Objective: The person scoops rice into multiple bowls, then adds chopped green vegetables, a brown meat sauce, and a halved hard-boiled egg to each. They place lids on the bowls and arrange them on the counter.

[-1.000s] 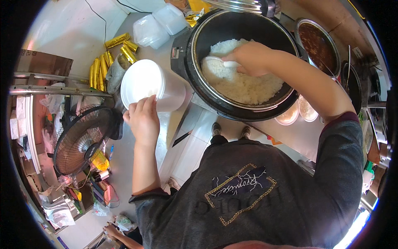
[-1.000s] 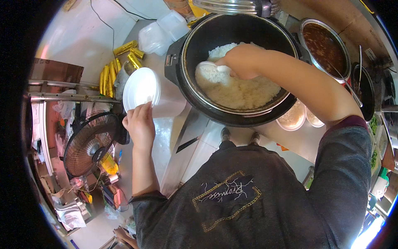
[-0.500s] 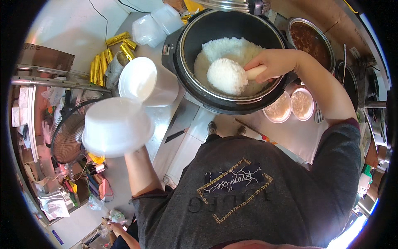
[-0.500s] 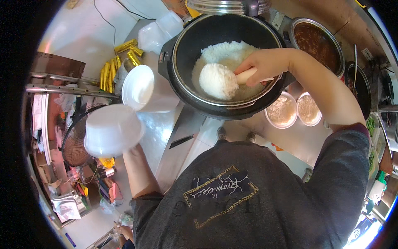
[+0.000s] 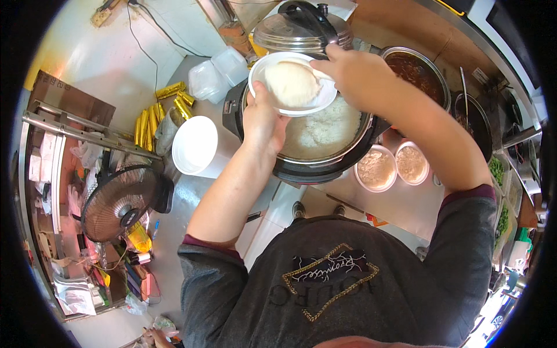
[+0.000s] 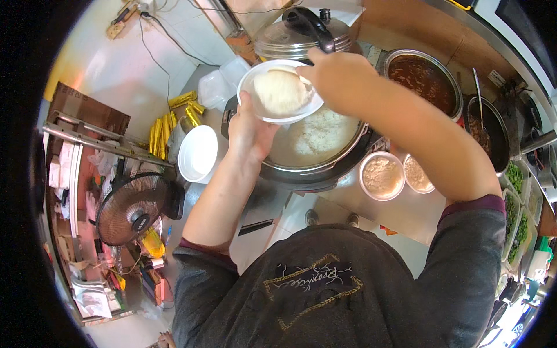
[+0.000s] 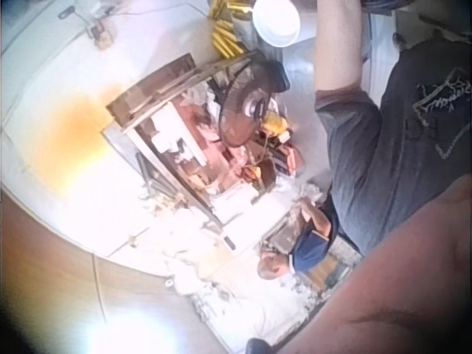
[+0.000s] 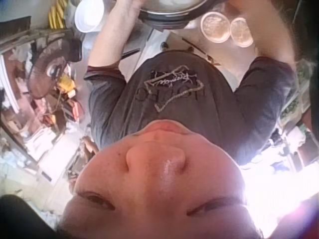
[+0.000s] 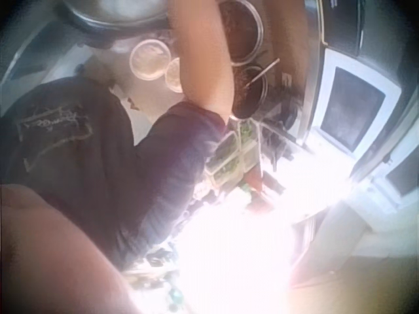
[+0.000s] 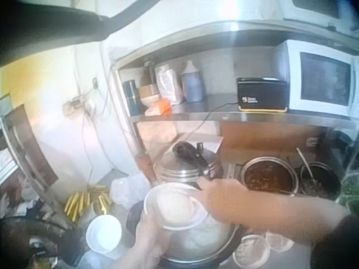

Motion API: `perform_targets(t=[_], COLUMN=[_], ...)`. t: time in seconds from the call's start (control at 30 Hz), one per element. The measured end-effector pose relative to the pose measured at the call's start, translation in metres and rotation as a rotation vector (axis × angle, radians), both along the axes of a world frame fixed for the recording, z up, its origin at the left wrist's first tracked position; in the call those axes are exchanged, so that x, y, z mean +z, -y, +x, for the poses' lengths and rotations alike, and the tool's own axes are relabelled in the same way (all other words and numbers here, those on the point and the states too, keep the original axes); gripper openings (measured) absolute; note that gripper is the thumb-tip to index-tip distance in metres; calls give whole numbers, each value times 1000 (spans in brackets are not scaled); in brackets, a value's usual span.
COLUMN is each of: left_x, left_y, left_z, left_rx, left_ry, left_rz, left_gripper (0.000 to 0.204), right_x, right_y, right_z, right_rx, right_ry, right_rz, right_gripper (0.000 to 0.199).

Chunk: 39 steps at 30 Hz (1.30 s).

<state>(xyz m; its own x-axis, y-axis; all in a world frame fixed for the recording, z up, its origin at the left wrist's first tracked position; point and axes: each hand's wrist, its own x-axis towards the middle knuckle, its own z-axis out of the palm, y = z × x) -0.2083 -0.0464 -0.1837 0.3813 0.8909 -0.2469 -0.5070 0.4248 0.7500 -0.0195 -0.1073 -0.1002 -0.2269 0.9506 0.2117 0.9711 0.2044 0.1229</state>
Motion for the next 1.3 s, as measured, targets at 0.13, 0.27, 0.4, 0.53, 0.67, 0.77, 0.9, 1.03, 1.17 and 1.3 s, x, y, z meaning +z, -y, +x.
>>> perform_targets(t=[0.13, 0.27, 0.4, 0.53, 0.67, 0.77, 0.9, 1.03, 1.17, 1.3], left_x=[9, 12, 12, 5, -35, -91, -194, -239, -175, -82], left_y=[18, 48, 90, 132, 186, 231, 285, 298, 261, 139], left_z=[9, 34, 83, 120, 142, 156, 207, 242, 187, 21], left_rx=[-98, -193, -128, -388, -821, -1121, -1258, -1238, -1467, -853], left_ry=[113, 116, 160, 325, 280, -264, -573, -433, -203, 270], left_rz=[-61, -29, -22, 68, 77, -266, -327, -260, 104, 1230], left_gripper=[56, 57, 53, 64, 69, 62, 51, 43, 67, 18], right_x=[4, 6, 18, 27, 43, 37, 22, 16, 13, -6], right_y=[38, 80, 147, 227, 313, 349, 361, 336, 275, 177], right_z=[17, 39, 69, 78, 88, 90, 89, 90, 83, 54], right_rx=[-39, -56, -500, -548, -676, -675, -757, -739, -549, -277], right_ry=[-79, -483, -1253, -730, -1093, -1113, -1299, -1287, -1172, -567], right_rz=[406, 31, -434, -56, 189, 261, 211, 182, 139, 217], right_gripper=[45, 44, 41, 38, 45, 48, 54, 61, 54, 52])
